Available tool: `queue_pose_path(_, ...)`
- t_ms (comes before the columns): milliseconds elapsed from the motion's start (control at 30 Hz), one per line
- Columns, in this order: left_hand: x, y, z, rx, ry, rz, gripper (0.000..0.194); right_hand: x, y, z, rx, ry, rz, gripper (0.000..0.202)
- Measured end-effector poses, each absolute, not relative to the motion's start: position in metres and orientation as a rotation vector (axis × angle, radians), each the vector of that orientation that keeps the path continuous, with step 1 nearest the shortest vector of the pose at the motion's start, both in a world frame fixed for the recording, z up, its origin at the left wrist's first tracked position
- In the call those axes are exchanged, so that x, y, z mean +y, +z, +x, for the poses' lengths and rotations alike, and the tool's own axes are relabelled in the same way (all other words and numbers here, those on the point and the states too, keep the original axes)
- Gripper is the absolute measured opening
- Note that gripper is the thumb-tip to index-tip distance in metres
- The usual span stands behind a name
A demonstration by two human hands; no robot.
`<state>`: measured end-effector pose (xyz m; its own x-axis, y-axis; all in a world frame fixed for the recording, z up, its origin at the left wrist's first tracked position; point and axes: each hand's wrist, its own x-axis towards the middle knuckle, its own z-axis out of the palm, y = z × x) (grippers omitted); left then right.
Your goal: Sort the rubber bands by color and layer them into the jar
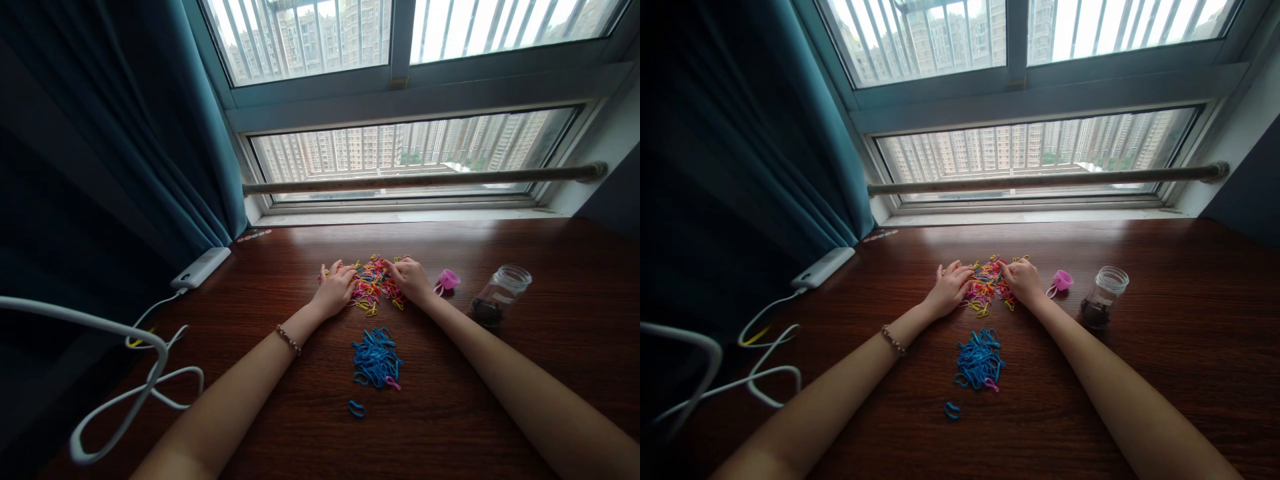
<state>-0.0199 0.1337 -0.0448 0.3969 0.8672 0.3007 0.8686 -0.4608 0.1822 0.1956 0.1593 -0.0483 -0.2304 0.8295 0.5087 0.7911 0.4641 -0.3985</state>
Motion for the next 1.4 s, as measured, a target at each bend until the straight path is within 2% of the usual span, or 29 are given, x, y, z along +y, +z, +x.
queue_pose_path(267, 0.134, -0.045, -0.020, -1.609, -0.523, -2.599, 0.034, 0.160, -0.047, 0.194, -1.978, 0.170, -1.264, 0.051)
queue_pose_path(400, 0.134, -0.045, -0.020, -1.593, -0.548, -2.598, 0.034, 0.159, -0.045, 0.195, -1.706, 0.369, -1.223, 0.045)
queue_pose_path(600, 0.136, -0.046, -0.021, -1.549, -0.663, -2.588, 0.032, 0.166, -0.050, 0.196, -1.428, 0.698, -1.176, 0.047)
queue_pose_path(767, 0.140, -0.046, -0.026, -1.526, -0.913, -2.582, 0.026, 0.167, -0.052, 0.196, -1.357, 0.805, -1.112, 0.044)
queue_pose_path(967, 0.142, -0.042, -0.032, -1.601, -1.240, -2.505, 0.012, 0.165, -0.049, 0.196, -1.406, 0.746, -1.127, 0.039)
queue_pose_path(1067, 0.140, -0.042, -0.030, -1.567, -1.147, -2.535, 0.016, 0.164, -0.048, 0.195, -1.421, 0.746, -1.120, 0.038)
queue_pose_path(1233, 0.136, -0.044, -0.024, -1.528, -0.767, -2.631, 0.024, 0.160, -0.044, 0.195, -1.474, 0.726, -1.152, 0.038)
queue_pose_path(1400, 0.135, -0.044, -0.022, -1.514, -0.711, -2.644, 0.024, 0.159, -0.043, 0.195, -1.503, 0.699, -1.160, 0.037)
